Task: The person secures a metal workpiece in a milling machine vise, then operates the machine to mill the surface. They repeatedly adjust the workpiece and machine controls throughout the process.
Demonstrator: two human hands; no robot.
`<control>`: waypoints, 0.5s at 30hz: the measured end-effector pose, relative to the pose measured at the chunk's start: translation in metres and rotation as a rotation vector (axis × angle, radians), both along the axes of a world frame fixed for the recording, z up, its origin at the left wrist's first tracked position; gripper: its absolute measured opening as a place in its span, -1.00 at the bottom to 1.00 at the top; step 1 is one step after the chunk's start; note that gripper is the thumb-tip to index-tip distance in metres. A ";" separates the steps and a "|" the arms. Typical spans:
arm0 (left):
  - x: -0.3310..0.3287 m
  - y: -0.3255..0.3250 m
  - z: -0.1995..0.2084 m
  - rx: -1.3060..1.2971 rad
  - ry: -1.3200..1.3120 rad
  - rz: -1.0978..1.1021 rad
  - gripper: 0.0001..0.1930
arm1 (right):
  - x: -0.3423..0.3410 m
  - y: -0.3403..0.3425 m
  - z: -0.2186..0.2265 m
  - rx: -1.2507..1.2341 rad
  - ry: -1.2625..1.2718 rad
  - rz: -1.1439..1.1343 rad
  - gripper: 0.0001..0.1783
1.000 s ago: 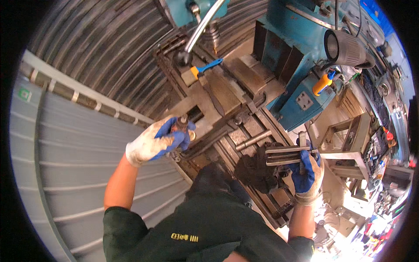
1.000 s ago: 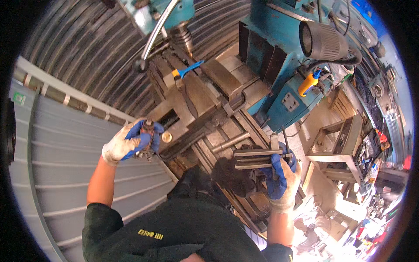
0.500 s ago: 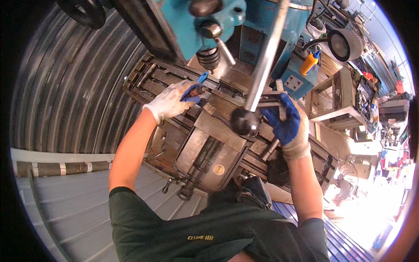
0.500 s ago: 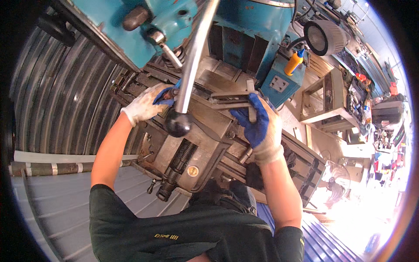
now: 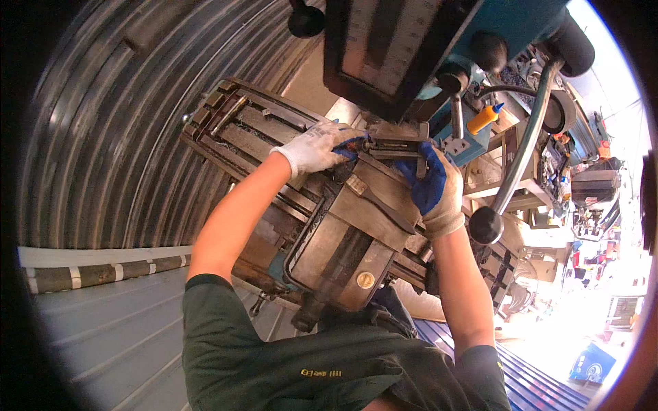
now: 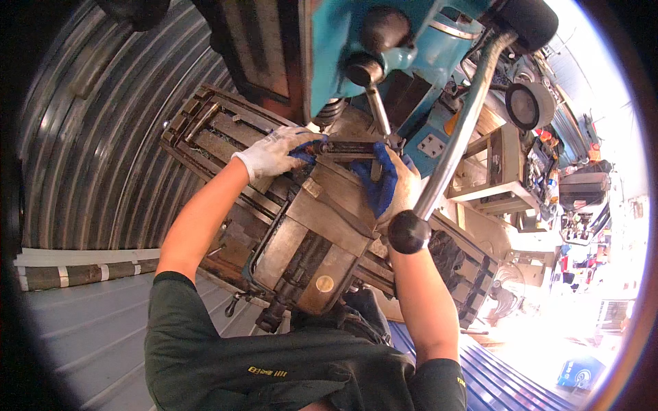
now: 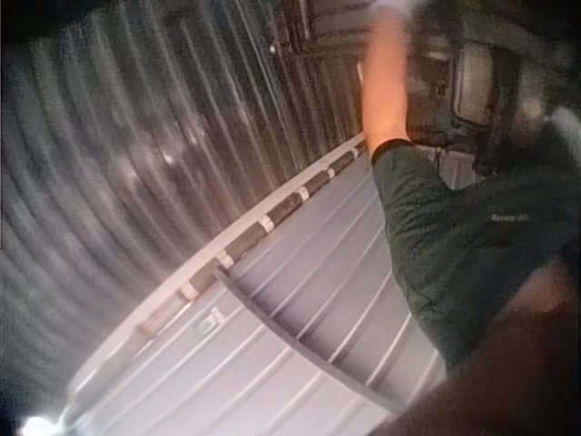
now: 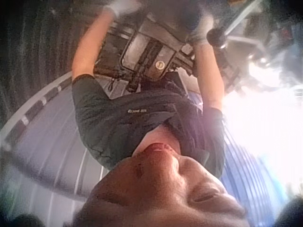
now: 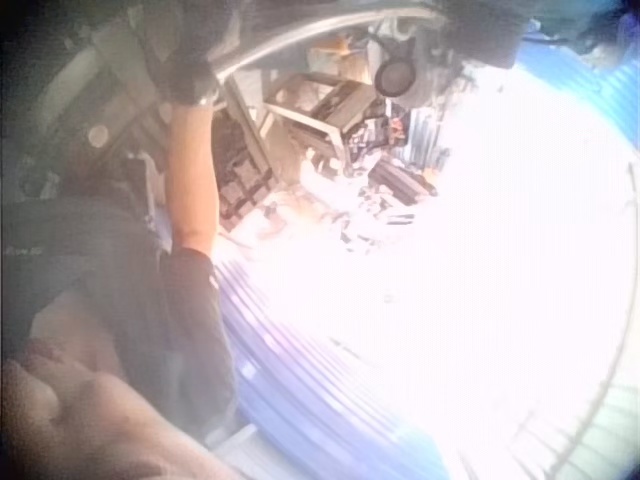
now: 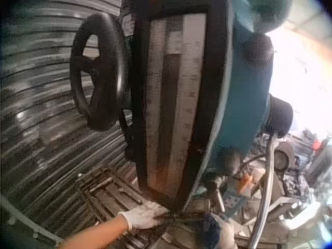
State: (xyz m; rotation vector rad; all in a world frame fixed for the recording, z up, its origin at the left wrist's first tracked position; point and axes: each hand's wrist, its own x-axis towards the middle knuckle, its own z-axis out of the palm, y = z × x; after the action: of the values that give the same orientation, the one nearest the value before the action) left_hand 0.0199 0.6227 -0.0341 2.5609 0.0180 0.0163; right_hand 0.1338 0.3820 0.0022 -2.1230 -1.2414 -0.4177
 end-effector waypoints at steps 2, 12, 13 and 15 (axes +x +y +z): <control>-0.002 0.000 -0.002 0.045 -0.016 0.013 -0.38 | 0.001 0.004 0.001 -0.067 0.005 -0.005 -0.64; 0.002 0.002 -0.022 0.101 -0.066 0.008 -0.37 | 0.003 0.012 -0.038 0.433 0.692 0.033 -0.69; 0.002 0.003 -0.024 0.091 -0.077 0.008 -0.37 | 0.000 0.013 -0.036 0.450 0.740 -0.002 -0.69; 0.004 0.004 -0.031 0.100 -0.124 0.010 -0.39 | -0.002 0.013 -0.034 0.395 0.593 -0.010 -0.71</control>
State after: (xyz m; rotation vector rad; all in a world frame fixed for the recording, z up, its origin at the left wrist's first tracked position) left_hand 0.0236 0.6265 -0.0654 2.6546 -0.0180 0.1842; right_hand 0.1317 0.3947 -0.0323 -1.7292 -0.7341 -0.0172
